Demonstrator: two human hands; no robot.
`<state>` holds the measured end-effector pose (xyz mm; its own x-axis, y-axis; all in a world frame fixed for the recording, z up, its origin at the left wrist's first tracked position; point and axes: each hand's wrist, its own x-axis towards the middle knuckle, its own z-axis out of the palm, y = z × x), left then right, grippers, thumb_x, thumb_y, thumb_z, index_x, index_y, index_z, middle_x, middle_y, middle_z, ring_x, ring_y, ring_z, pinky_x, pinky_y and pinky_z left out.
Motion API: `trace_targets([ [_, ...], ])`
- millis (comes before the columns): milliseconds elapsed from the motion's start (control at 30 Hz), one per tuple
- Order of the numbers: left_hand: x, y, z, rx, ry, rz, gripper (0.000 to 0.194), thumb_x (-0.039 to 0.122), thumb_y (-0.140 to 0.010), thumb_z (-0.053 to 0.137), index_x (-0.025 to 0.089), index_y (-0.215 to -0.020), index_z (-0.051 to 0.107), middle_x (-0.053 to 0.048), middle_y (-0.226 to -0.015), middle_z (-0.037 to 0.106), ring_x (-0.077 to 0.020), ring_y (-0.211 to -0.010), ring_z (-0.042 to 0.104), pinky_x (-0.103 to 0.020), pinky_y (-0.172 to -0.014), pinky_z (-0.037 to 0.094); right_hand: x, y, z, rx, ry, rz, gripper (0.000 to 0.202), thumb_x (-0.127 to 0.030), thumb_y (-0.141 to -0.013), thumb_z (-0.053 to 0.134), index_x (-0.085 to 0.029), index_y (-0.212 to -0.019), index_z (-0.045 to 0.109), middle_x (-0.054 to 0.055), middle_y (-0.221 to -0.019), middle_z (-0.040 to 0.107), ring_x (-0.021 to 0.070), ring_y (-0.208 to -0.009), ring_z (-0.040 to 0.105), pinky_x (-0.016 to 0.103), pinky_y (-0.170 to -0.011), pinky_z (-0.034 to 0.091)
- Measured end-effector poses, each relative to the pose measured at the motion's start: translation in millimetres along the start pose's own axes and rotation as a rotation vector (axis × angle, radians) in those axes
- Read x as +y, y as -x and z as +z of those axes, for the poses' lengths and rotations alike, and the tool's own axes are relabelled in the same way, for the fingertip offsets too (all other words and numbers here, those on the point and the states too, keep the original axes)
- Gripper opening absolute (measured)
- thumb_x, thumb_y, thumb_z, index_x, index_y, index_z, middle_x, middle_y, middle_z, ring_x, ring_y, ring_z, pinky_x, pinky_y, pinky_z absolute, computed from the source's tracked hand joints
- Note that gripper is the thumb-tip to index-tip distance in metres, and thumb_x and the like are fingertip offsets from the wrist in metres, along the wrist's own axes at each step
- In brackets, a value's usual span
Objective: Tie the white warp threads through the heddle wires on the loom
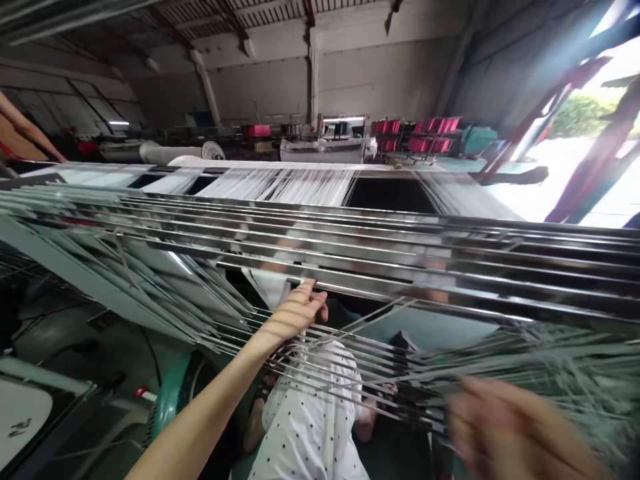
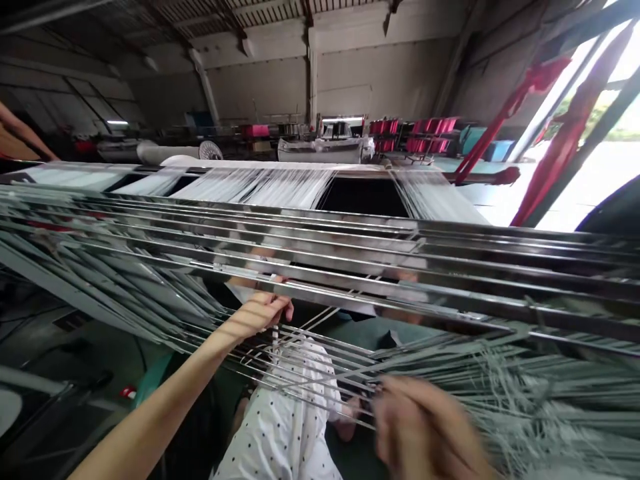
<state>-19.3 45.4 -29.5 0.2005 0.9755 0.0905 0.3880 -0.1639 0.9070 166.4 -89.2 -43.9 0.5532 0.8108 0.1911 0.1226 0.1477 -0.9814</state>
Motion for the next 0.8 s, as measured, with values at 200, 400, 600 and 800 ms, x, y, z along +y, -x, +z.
trace_targets([
  [200, 28, 28, 13.6, -0.008, 0.112, 0.092, 0.024, 0.032, -0.098, 0.038, 0.020, -0.096, 0.059, 0.001, -0.065, 0.057, -0.0116, -0.053, 0.053, -0.021, -0.051, 0.045, -2, -25, 43, -0.105, -0.372, 0.040, 0.015, -0.031, -0.076, 0.080, -0.022, -0.088, 0.080, 0.005, -0.080, 0.068, 0.0082, -0.051, 0.047, 0.017, -0.041, 0.035],
  [400, 67, 74, 15.0, -0.249, -0.186, 0.356, 0.029, 0.031, -0.102, 0.039, 0.022, -0.092, 0.064, -0.005, -0.095, 0.071, -0.0204, -0.088, 0.066, -0.034, -0.088, 0.051, -7, -37, 51, -0.278, -0.514, 0.128, 0.016, -0.025, -0.066, 0.085, -0.023, -0.081, 0.080, 0.006, -0.085, 0.073, 0.0122, -0.061, 0.059, 0.018, -0.053, 0.049],
  [600, 25, 52, -4.6, -0.127, -0.235, 0.089, 0.025, 0.036, -0.101, 0.041, 0.024, -0.108, 0.063, -0.002, -0.100, 0.069, -0.0196, -0.093, 0.063, -0.033, -0.087, 0.049, 6, -26, 23, -0.131, -0.355, 0.117, 0.019, -0.035, -0.078, 0.080, -0.021, -0.091, 0.079, 0.006, -0.077, 0.068, 0.0059, -0.046, 0.044, 0.016, -0.038, 0.035],
  [800, 53, 64, 4.6, -0.239, 0.086, 0.271, 0.025, 0.024, -0.099, 0.042, 0.020, -0.077, 0.052, 0.002, -0.072, 0.051, -0.0114, -0.065, 0.049, -0.022, -0.061, 0.041, -3, -32, 33, -0.165, -0.364, 0.116, 0.020, -0.032, -0.074, 0.083, -0.022, -0.091, 0.081, 0.003, -0.069, 0.065, 0.0062, -0.048, 0.045, 0.014, -0.041, 0.036],
])
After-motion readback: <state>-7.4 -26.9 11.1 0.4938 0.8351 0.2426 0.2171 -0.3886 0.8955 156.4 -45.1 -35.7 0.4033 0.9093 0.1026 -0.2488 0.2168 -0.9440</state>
